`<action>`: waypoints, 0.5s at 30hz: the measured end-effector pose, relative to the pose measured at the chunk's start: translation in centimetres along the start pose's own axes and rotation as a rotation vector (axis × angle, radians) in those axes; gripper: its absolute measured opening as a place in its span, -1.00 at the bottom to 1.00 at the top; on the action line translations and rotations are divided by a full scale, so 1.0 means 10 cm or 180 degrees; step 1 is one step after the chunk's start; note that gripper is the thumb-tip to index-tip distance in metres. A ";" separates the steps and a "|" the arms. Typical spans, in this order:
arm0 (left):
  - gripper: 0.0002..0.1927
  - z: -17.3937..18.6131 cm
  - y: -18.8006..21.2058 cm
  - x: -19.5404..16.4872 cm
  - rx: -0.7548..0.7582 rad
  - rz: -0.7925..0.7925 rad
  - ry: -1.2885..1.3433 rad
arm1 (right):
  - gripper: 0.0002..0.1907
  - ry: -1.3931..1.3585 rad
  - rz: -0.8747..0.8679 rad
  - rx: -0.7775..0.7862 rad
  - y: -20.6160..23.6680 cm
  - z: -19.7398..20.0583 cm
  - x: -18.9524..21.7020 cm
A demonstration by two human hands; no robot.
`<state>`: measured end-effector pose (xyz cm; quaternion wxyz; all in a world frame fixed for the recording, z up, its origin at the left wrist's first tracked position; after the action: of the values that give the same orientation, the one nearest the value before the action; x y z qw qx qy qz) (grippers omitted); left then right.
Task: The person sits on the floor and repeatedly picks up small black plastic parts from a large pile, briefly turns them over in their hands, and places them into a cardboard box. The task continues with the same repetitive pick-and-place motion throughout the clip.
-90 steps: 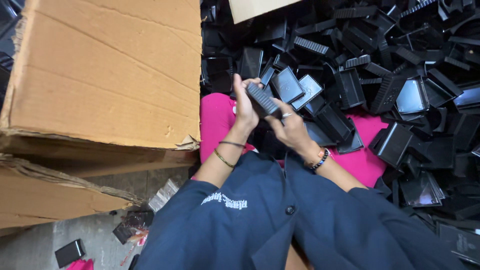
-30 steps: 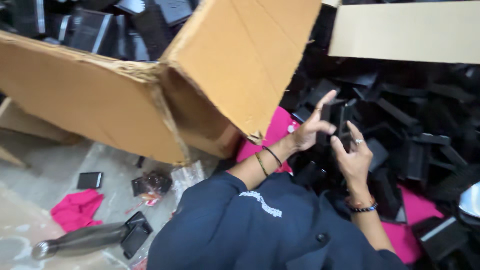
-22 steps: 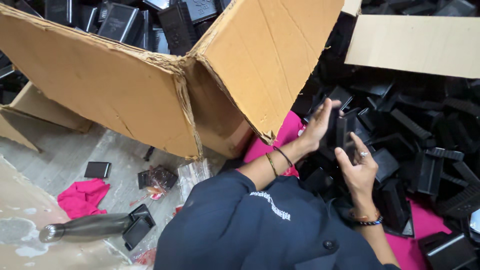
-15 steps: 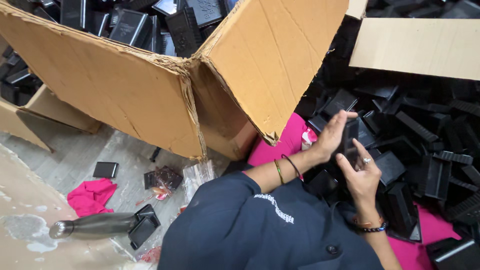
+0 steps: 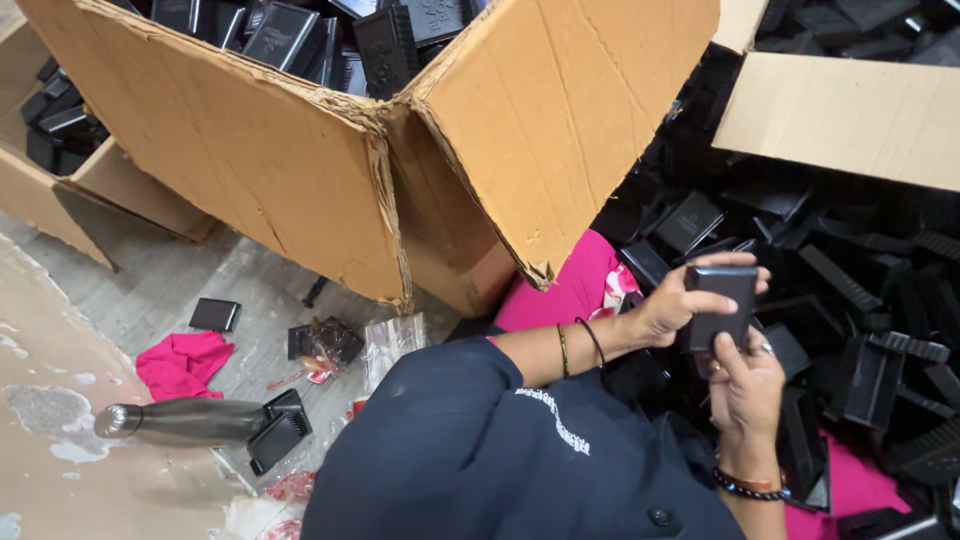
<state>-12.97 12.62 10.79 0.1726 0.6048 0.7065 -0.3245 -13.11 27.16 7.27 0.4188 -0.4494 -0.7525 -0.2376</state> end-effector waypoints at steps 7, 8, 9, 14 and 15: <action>-0.53 0.06 -0.08 -0.29 0.0070 -0.0408 -0.2727 | -0.51 0.2568 0.0655 -0.0130 0.06 -0.10 0.53; -0.60 0.07 -0.08 -0.33 0.0016 -0.0365 -0.3044 | -0.50 0.2881 0.0625 -0.0058 0.06 -0.12 0.51; -0.65 0.08 -0.07 -0.36 -0.0046 -0.0311 -0.3360 | -0.50 0.2444 0.0597 -0.0081 0.06 -0.11 0.46; -0.70 0.03 0.07 -0.61 -0.0431 -0.0814 -0.3663 | -0.68 0.2109 0.0577 -0.0270 0.09 -0.09 0.12; -0.70 0.03 0.09 -0.63 -0.0456 -0.0877 -0.3644 | -0.69 0.2506 0.0622 -0.0321 0.11 -0.17 0.16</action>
<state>-10.84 7.83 14.39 0.5230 0.2231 0.5931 -0.5700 -11.88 27.20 9.45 0.6728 -0.4135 -0.4759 -0.3872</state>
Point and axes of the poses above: each hand's wrist, its own y-axis away from the middle knuckle, its own z-axis out of the back of the hand, x = y × z, the point moved 6 cm from there along -y, towards the middle knuckle, and after that the axes turned 1 degree about -y, right-handed, at the moved point
